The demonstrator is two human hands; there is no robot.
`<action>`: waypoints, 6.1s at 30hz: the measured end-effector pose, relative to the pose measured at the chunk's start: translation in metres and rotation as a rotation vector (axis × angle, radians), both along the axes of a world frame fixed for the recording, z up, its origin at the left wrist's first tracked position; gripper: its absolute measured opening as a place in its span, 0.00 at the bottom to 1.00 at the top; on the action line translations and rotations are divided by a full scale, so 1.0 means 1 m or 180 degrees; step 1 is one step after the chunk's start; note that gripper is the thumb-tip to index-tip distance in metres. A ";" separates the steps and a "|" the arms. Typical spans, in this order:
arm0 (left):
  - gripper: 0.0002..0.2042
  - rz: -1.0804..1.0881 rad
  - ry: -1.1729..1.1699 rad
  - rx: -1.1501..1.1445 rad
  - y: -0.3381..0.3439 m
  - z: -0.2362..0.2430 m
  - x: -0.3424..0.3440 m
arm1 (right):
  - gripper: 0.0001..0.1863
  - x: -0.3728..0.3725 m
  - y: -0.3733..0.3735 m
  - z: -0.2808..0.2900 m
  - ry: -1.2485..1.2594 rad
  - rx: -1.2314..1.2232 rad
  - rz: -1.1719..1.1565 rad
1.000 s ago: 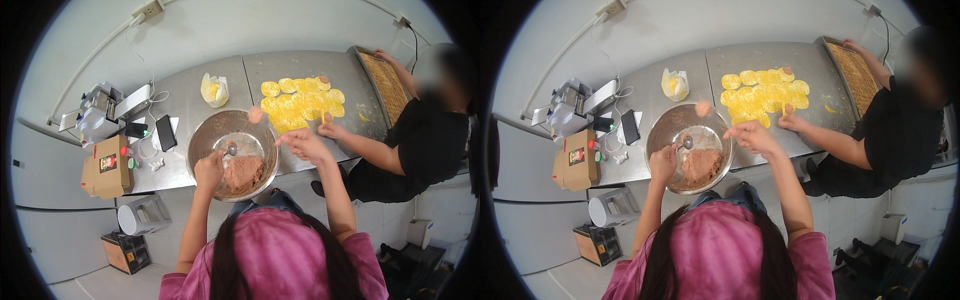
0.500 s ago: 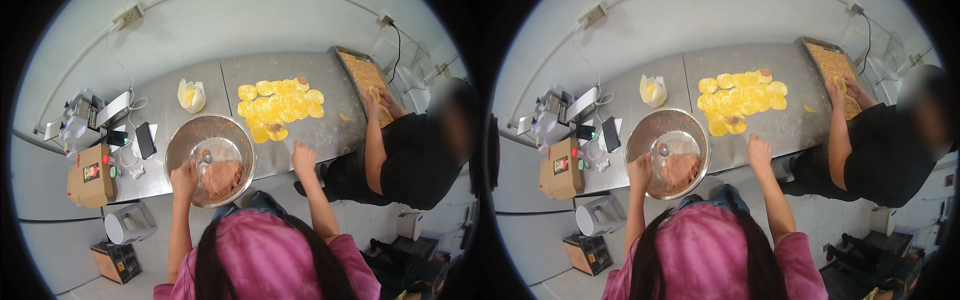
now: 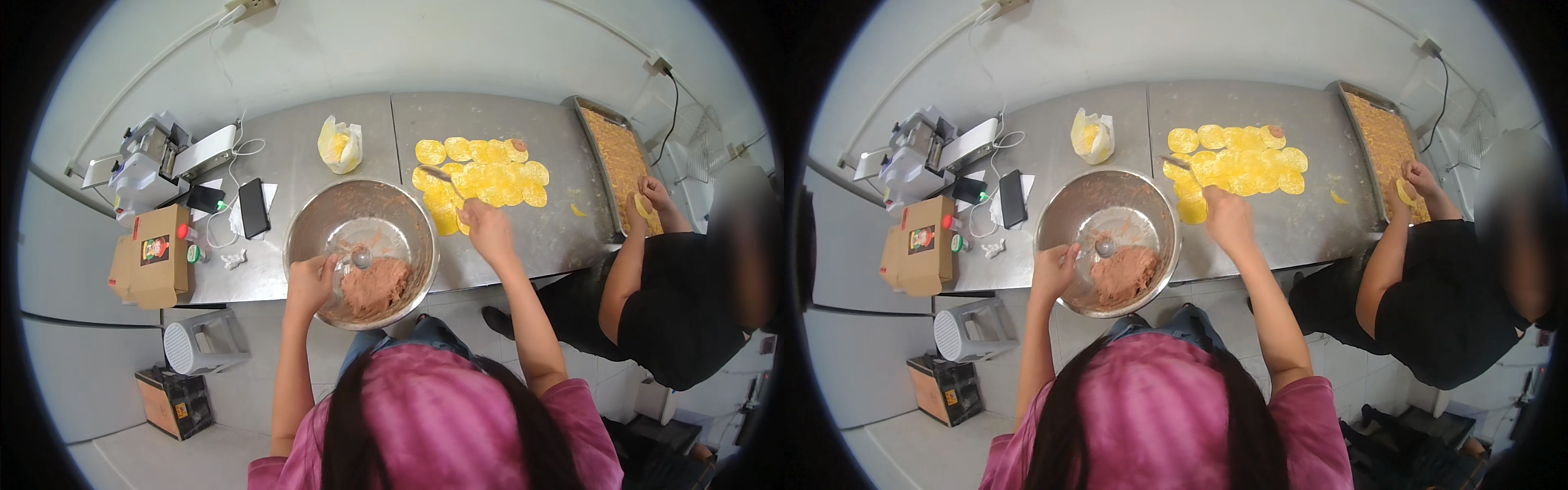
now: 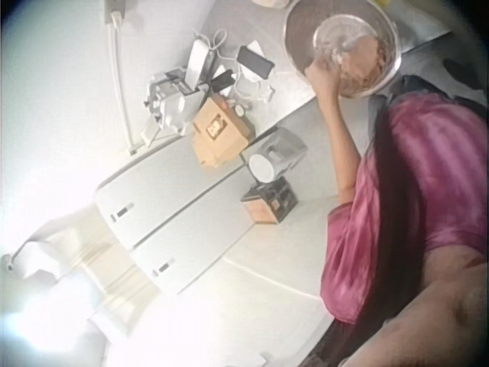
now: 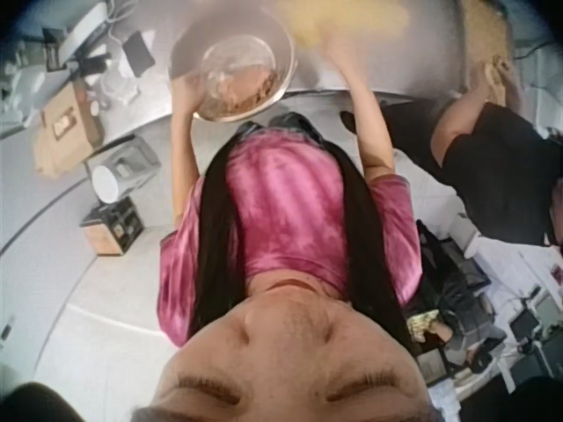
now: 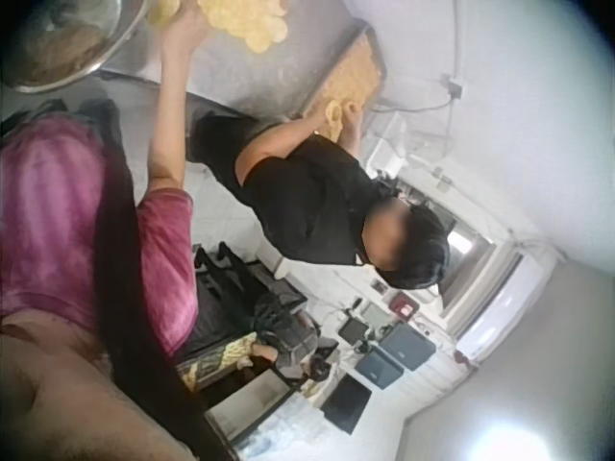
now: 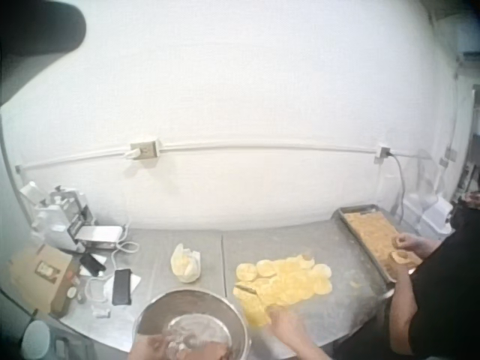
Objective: The person scoops a brown paste from a metal bowl using a spoon and places it onto yellow dough circles arranged on a stainless steel table. Another person is visible in the background working with a tray of similar items.
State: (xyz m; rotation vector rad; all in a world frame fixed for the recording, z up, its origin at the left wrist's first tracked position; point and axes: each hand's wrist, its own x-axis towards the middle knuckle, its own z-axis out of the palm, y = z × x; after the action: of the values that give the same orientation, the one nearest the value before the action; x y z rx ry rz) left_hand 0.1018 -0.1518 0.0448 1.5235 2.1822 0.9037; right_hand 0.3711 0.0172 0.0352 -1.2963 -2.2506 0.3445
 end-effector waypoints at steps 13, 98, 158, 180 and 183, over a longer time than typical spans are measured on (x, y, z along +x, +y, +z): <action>0.17 0.0013 0.0150 -0.0011 -0.011 -0.011 -0.004 | 0.11 0.059 0.021 -0.059 -0.2029 0.0748 0.0303; 0.18 0.1920 -0.1002 0.1046 -0.025 -0.030 -0.014 | 0.09 -0.091 -0.056 0.010 -0.0304 -0.3366 0.1862; 0.17 0.1231 -0.2905 -0.0037 -0.016 0.003 -0.005 | 0.27 -0.066 -0.133 -0.008 -0.1596 0.1784 0.0984; 0.16 0.0161 -0.0693 0.0574 -0.035 -0.022 -0.001 | 0.17 -0.075 -0.108 -0.006 -0.0044 -0.1038 0.0943; 0.14 -0.0073 0.0018 0.0459 -0.030 -0.007 0.009 | 0.21 -0.079 -0.121 -0.007 -0.0154 -0.0715 0.0910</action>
State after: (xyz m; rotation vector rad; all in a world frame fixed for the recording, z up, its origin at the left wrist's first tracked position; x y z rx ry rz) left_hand 0.1107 -0.1813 0.0378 1.6143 2.1399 1.0709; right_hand 0.2922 -0.1035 0.0282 -1.0958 -2.4997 0.6929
